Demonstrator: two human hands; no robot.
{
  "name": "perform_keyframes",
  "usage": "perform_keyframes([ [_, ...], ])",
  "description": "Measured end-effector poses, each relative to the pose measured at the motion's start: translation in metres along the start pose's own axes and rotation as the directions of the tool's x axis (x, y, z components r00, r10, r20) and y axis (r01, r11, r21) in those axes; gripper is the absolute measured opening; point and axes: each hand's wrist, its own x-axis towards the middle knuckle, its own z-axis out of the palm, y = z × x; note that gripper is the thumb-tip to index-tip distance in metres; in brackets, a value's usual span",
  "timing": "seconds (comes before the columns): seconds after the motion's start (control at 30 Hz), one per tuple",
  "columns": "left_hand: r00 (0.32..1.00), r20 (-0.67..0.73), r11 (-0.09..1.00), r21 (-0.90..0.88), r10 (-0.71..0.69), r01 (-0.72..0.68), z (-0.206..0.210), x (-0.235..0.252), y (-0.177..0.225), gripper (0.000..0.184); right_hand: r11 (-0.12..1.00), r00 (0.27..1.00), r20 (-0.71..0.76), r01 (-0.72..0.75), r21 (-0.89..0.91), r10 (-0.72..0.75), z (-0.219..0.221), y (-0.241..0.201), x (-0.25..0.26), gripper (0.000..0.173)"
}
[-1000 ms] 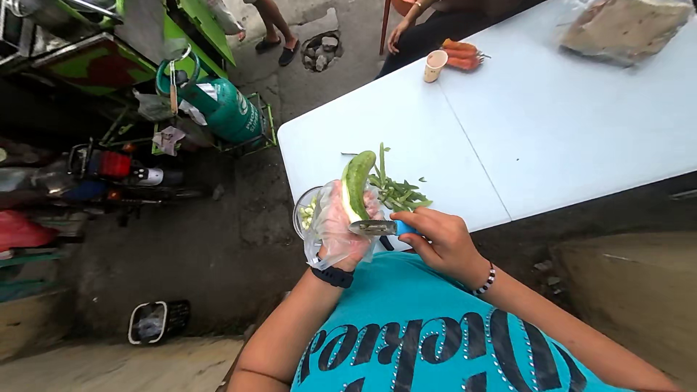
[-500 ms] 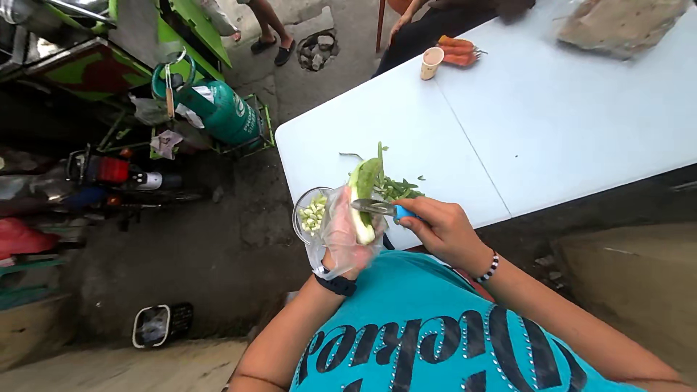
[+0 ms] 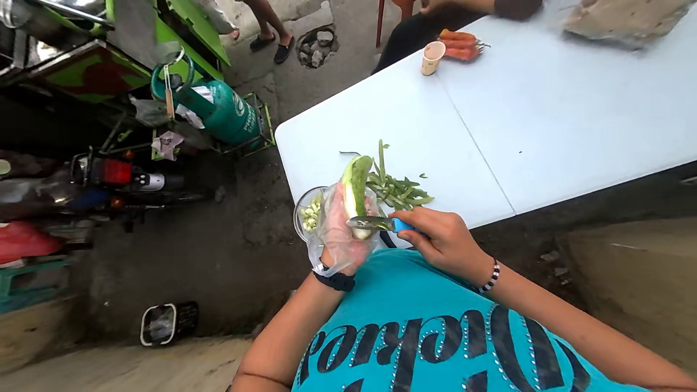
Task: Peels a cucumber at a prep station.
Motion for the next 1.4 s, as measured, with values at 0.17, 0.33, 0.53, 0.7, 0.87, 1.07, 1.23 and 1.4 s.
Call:
perform_keyframes([
  [0.17,0.998,-0.052,0.997,0.07,0.046,-0.042,0.004,0.0,0.0,0.044,1.0,0.999,-0.038,-0.006,-0.022,0.006,0.004,-0.001,0.001,0.037],
  [0.33,0.993,-0.087,0.992,0.103,0.083,-0.074,0.006,-0.001,0.001,0.041,0.999,0.999,-0.045,-0.023,-0.027,0.021,0.006,-0.002,0.001,0.037],
  [0.53,0.989,-0.08,0.988,0.104,0.122,-0.114,0.001,0.001,-0.002,0.039,0.999,0.998,-0.044,-0.039,-0.019,0.038,0.012,-0.002,0.0,0.038],
  [0.7,0.981,-0.103,0.981,0.121,0.162,-0.15,0.0,0.001,-0.004,0.037,0.999,0.998,-0.048,-0.043,-0.011,0.042,0.015,-0.003,-0.001,0.038],
  [0.87,0.985,-0.096,0.982,0.131,0.146,-0.133,-0.002,0.0,-0.009,0.036,0.997,0.996,-0.039,-0.08,-0.006,0.08,0.015,-0.003,0.0,0.038],
  [1.07,0.986,-0.11,0.981,0.162,0.126,-0.107,-0.003,0.001,-0.013,0.038,0.994,0.993,-0.054,-0.109,-0.008,0.108,0.018,-0.001,0.0,0.038],
  [1.23,0.994,-0.063,0.987,0.145,0.085,-0.075,-0.008,0.002,-0.016,0.044,0.991,0.989,-0.058,-0.134,-0.022,0.133,0.019,0.003,0.004,0.038],
  [1.4,0.996,-0.009,0.984,0.153,0.088,-0.085,-0.01,0.002,-0.016,0.044,0.989,0.987,-0.069,-0.144,-0.015,0.143,0.02,0.003,0.005,0.037],
])
